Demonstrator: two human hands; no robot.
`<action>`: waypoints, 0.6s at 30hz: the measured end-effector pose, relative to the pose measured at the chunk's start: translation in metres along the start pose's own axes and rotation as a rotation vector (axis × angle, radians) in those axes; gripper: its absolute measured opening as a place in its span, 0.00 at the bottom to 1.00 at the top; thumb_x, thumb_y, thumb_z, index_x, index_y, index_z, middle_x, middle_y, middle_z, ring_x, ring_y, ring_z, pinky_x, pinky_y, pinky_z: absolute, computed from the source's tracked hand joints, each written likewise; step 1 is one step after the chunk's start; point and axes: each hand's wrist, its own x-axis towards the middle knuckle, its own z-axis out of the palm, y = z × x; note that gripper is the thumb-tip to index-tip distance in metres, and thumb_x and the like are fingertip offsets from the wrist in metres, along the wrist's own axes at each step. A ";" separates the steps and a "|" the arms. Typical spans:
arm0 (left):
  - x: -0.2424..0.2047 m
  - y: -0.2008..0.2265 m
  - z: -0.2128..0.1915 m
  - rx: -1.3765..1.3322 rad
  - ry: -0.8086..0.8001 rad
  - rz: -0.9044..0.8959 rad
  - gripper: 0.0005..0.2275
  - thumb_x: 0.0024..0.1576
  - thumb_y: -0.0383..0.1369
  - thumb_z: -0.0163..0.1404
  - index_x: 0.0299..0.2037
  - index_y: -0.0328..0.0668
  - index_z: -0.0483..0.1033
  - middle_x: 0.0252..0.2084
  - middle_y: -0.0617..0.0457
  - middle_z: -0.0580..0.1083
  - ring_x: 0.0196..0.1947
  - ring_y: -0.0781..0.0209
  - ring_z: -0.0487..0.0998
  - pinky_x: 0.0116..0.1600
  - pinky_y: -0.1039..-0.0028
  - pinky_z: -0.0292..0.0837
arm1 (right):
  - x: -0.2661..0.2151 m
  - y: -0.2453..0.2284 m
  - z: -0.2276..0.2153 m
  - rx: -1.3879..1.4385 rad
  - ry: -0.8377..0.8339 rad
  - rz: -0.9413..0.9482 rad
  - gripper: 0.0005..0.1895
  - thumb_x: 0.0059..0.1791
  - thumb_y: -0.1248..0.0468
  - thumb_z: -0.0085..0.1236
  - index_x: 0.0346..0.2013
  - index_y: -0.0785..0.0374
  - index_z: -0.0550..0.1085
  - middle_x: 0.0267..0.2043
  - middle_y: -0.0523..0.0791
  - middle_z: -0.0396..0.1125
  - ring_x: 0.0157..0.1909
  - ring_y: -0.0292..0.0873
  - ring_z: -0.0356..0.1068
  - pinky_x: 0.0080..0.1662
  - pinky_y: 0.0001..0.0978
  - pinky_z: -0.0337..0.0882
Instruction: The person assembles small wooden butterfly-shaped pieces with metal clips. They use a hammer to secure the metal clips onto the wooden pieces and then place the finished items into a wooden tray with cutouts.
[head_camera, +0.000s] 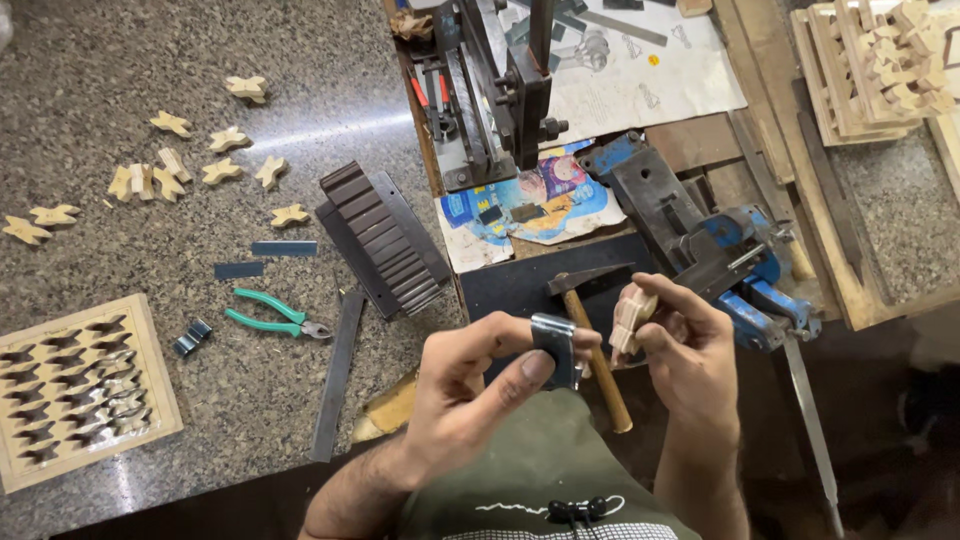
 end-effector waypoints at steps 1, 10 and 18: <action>0.000 -0.002 -0.001 0.016 0.011 -0.004 0.09 0.69 0.29 0.49 0.53 0.28 0.76 0.52 0.43 0.80 0.53 0.62 0.80 0.62 0.71 0.77 | -0.003 -0.005 0.004 0.004 -0.001 -0.011 0.24 0.51 0.74 0.60 0.62 0.74 0.71 0.50 0.57 0.70 0.43 0.47 0.74 0.40 0.38 0.78; -0.001 -0.015 -0.005 -0.409 0.014 -0.218 0.08 0.68 0.27 0.50 0.52 0.30 0.73 0.49 0.48 0.78 0.50 0.65 0.76 0.57 0.73 0.72 | -0.009 -0.049 0.043 0.059 -0.149 -0.067 0.28 0.53 0.73 0.59 0.68 0.77 0.67 0.43 0.58 0.72 0.45 0.48 0.74 0.48 0.37 0.77; 0.000 -0.025 -0.009 -0.358 0.031 -0.236 0.08 0.67 0.29 0.51 0.50 0.31 0.73 0.48 0.48 0.79 0.51 0.65 0.78 0.60 0.72 0.74 | -0.007 -0.067 0.068 -0.126 -0.200 -0.014 0.31 0.45 0.81 0.59 0.64 0.78 0.67 0.54 0.58 0.67 0.54 0.48 0.71 0.56 0.38 0.74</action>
